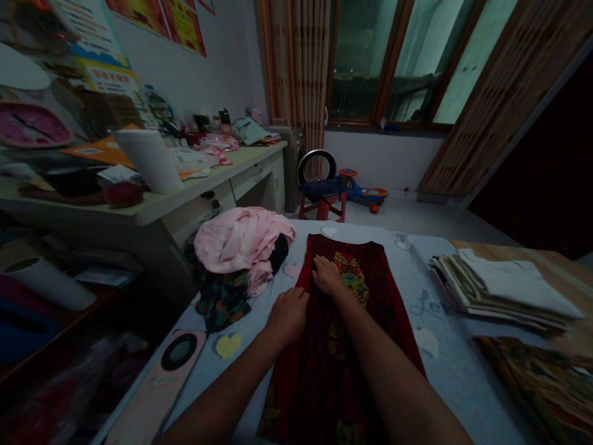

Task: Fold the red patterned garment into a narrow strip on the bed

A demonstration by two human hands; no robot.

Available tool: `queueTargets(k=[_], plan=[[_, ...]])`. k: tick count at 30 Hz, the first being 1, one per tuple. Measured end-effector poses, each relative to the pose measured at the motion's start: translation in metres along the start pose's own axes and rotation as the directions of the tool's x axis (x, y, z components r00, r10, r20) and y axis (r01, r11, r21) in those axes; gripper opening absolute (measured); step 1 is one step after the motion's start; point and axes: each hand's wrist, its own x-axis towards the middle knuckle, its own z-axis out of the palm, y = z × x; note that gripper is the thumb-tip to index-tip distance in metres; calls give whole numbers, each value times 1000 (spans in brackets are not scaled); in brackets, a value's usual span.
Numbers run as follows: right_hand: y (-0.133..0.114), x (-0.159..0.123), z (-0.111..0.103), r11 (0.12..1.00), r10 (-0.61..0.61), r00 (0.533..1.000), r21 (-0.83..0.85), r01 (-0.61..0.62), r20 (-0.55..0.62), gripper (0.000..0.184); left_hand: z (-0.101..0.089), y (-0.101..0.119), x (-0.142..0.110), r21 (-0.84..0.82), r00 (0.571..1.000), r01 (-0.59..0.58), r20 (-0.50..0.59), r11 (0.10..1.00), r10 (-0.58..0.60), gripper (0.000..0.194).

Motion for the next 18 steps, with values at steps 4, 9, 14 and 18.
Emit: queueTargets(k=[4, 9, 14, 18], plan=[[9, 8, -5, 998, -32, 999, 46, 33, -32, 36, 2, -9, 27, 27, 996, 72, 51, 997, -74, 25], [19, 7, 6, 997, -56, 992, 54, 63, -115, 42, 7, -21, 75, -2, 986, 167, -29, 986, -167, 23], [21, 7, 16, 996, -48, 988, 68, 58, -144, 43, 17, -34, 118, -108, 923, 382, 0, 918, -384, 30], [22, 9, 18, 997, -25, 988, 62, 35, -150, 45, 19, -43, 139, -125, 879, 476, 85, 870, -469, 28]])
